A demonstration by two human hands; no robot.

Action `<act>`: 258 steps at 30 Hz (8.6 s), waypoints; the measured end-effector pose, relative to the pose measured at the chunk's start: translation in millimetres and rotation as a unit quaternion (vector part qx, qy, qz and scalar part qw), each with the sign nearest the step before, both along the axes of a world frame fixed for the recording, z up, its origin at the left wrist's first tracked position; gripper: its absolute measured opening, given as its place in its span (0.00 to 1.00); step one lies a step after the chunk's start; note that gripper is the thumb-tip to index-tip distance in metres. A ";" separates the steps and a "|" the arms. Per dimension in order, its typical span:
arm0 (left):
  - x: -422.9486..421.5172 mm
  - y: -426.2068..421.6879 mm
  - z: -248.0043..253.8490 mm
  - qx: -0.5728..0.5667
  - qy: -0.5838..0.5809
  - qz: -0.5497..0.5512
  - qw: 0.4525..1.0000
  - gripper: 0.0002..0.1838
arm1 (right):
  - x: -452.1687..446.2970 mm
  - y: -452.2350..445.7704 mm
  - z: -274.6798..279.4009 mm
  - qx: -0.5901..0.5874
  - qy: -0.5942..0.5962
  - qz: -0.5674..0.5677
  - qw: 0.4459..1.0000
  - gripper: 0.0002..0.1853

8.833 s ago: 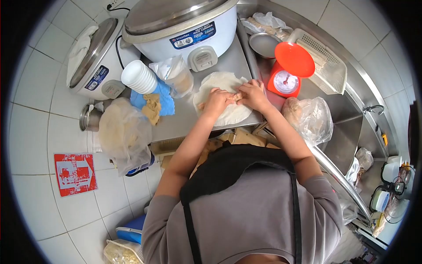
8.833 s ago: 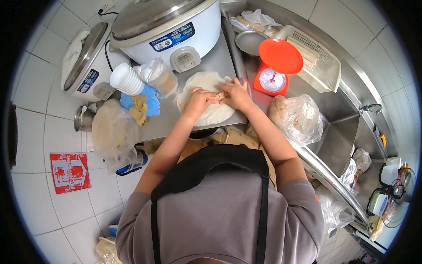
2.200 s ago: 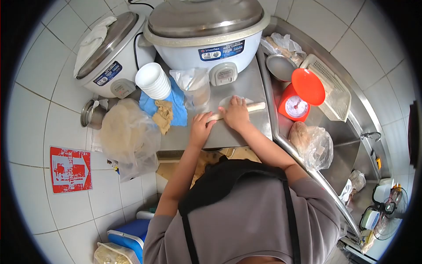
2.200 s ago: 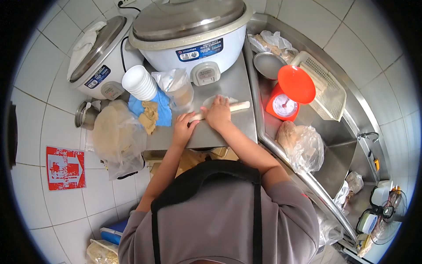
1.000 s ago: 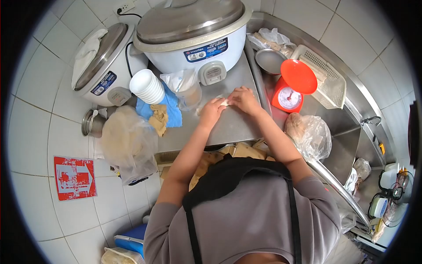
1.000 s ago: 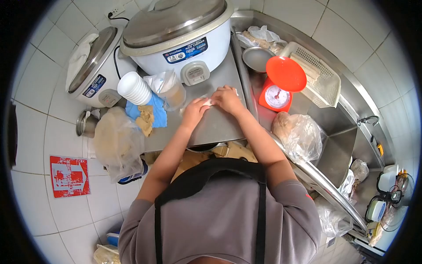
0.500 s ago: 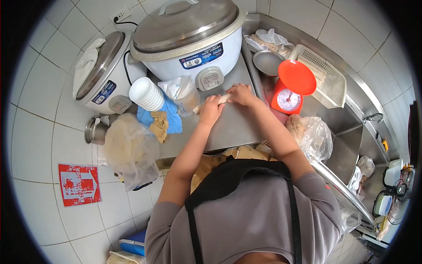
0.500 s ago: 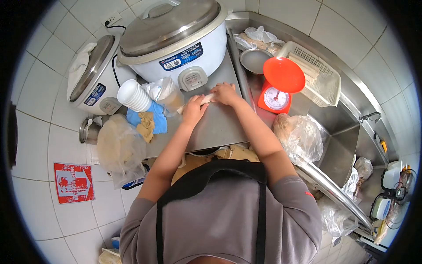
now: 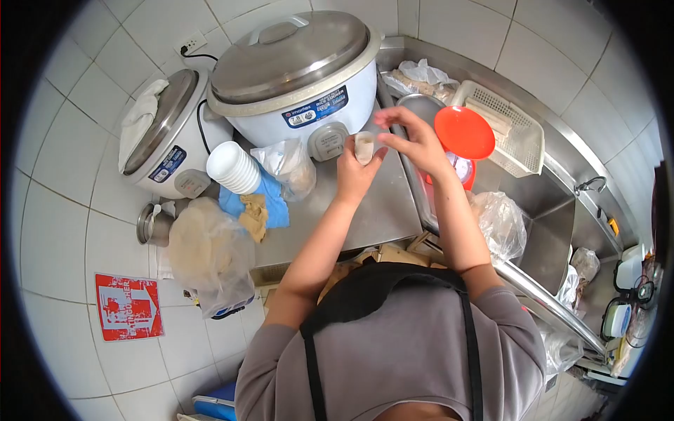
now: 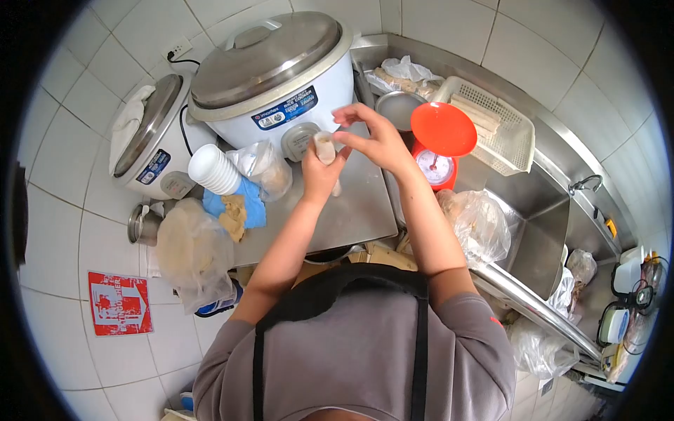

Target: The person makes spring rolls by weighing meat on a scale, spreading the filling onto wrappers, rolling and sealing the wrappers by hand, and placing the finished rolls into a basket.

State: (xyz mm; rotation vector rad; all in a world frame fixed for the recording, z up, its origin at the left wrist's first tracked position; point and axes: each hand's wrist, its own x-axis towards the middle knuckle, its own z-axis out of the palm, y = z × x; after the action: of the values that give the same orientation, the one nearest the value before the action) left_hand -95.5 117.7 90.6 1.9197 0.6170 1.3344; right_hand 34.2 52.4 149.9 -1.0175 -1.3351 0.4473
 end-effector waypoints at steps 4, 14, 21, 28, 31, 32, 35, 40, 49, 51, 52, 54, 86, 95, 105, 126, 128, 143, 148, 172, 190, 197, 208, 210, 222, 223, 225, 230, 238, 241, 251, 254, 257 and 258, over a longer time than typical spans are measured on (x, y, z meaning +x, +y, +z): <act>-0.3 -15.4 23.6 -0.176 -0.091 -0.141 0.970 0.10 | -14.1 -31.9 20.9 0.056 -0.165 -0.044 0.984 0.08; -21.1 -40.2 58.0 -0.126 -0.079 -0.123 0.981 0.06 | -49.1 -53.6 50.1 0.120 -0.373 -0.162 0.905 0.08; -45.0 -33.8 60.2 -0.181 -0.004 -0.234 0.955 0.07 | -30.4 -49.1 73.7 0.041 -0.370 0.053 0.927 0.08; -66.1 -34.0 73.6 -0.266 0.063 -0.420 0.865 0.06 | -32.2 -33.7 93.8 -0.006 -0.342 0.267 0.901 0.11; -74.1 -29.1 72.0 -0.280 0.029 -0.433 0.856 0.06 | -38.8 -36.6 97.2 -0.030 -0.368 0.268 0.890 0.09; -74.8 -29.4 72.2 -0.283 0.026 -0.430 0.857 0.06 | -39.3 -33.7 97.1 -0.020 -0.386 0.270 0.882 0.09; -78.2 -30.3 72.2 -0.283 0.028 -0.420 0.862 0.06 | -43.6 -22.5 97.8 -0.010 -0.426 0.275 0.862 0.10; -77.1 -32.2 74.7 -0.274 0.038 -0.372 0.886 0.04 | -58.6 -10.4 106.2 -0.004 -0.528 0.239 0.815 0.06; -80.9 -23.5 59.7 -0.287 -0.002 -0.278 0.917 0.03 | -87.4 3.3 89.0 0.006 -0.625 0.062 0.778 0.04; -86.7 -19.8 69.8 -0.325 -0.057 -0.298 0.896 0.05 | -71.0 10.2 90.5 -0.050 -0.399 0.143 0.904 0.06; -90.0 -16.5 77.4 -0.341 -0.087 -0.307 0.884 0.07 | -62.9 10.7 91.4 -0.075 -0.276 0.180 0.941 0.08; -98.8 -3.7 81.8 -0.350 -0.175 -0.364 0.845 0.10 | -55.0 11.2 59.4 -0.170 -0.096 0.285 0.938 0.14; -72.4 -40.4 101.3 -0.251 -0.134 -0.271 0.919 0.05 | -66.8 -60.9 73.4 0.140 -0.314 -0.079 0.936 0.14; -58.1 -37.2 83.0 -0.075 -0.053 -0.124 0.988 0.03 | -72.4 -57.2 67.5 0.148 -0.392 -0.129 0.899 0.11; -75.8 -34.7 82.5 -0.268 0.010 -0.410 0.872 0.06 | -28.5 -40.5 95.8 -0.027 -0.300 0.258 0.918 0.16; -84.7 -20.7 60.6 -0.294 0.083 -0.531 0.790 0.10 | -58.4 -3.0 92.7 -0.133 -0.426 0.348 0.824 0.07; -85.1 -17.7 54.5 -0.299 0.070 -0.515 0.800 0.08 | -64.2 0.1 88.9 -0.151 -0.455 0.311 0.820 0.06; -73.5 -17.8 69.6 -0.182 -0.129 -0.104 0.969 0.07 | -85.0 -31.1 55.6 0.121 -0.378 -0.056 0.916 0.13; -72.9 -26.3 76.8 -0.140 -0.098 -0.093 0.981 0.08 | -84.3 -34.3 69.2 0.115 -0.399 -0.052 0.908 0.10; -89.1 -10.4 -83.1 -0.418 -0.256 -0.043 0.870 0.19 | -42.1 -13.6 -107.0 -0.277 -0.391 0.055 0.876 0.20; -110.9 -44.6 -107.0 0.152 0.316 0.065 0.934 0.25 | -55.8 -69.3 -160.3 -0.199 -0.527 -0.143 0.814 0.36; -87.9 -24.1 -111.5 0.165 0.398 0.021 0.902 0.34 | -50.3 -26.9 -161.9 -0.200 -0.520 -0.128 0.821 0.36; -62.6 18.3 -81.8 0.169 0.400 -0.070 0.898 0.21 | -7.4 31.7 -109.8 -0.412 -0.361 0.155 0.822 0.25; -48.5 9.7 -72.6 0.081 0.346 -0.092 0.930 0.19 | 13.5 33.2 -84.8 -0.470 -0.272 0.241 0.804 0.28; 46.0 -57.9 -2.9 -0.307 -0.073 -0.292 0.903 0.10 | 54.1 -79.1 4.1 -0.177 -0.109 0.056 0.977 0.27; 52.6 -65.0 5.3 -0.318 -0.096 -0.302 0.894 0.09 | 51.4 -87.4 -2.5 -0.120 -0.090 -0.013 0.989 0.29; 61.7 -80.0 29.2 -0.353 -0.153 -0.330 0.862 0.08 | 43.2 -105.4 -20.6 -0.142 0.079 0.003 0.987 0.35; 103.3 -103.7 68.8 -0.289 -0.284 -0.337 0.850 0.08 | 51.5 -132.0 -37.0 -0.126 0.113 0.034 0.985 0.35; 158.8 -94.1 85.0 -0.309 -0.255 -0.453 0.796 0.15 | 117.5 -166.1 -2.2 -0.247 0.111 0.139 0.953 0.20; 177.6 -84.7 93.9 -0.329 -0.267 -0.382 0.821 0.29 | 163.8 -174.7 27.7 -0.296 0.061 0.080 0.950 0.20; 33.1 2.7 15.4 -0.437 -0.231 -0.078 0.866 0.22 | 381.1 -70.5 -134.7 -0.351 -0.322 -0.202 0.856 0.24; -18.5 7.1 -3.5 -0.446 -0.222 0.007 0.867 0.20 | 377.1 -37.2 -171.2 -0.431 -0.392 -0.175 0.793 0.23; -61.2 1.0 -11.9 -0.411 -0.191 0.068 0.889 0.19 | 375.1 -16.6 -193.7 -0.422 -0.429 -0.189 0.776 0.20; -75.7 -0.2 -12.2 -0.407 -0.193 0.061 0.891 0.19 | 371.8 -13.2 -194.0 -0.430 -0.437 -0.185 0.768 0.20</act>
State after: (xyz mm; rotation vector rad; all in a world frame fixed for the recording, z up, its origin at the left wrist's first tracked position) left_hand -171.2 117.5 78.4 0.9228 0.9143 1.2074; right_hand 406.0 39.2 -44.1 -2.4334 -1.6881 0.2653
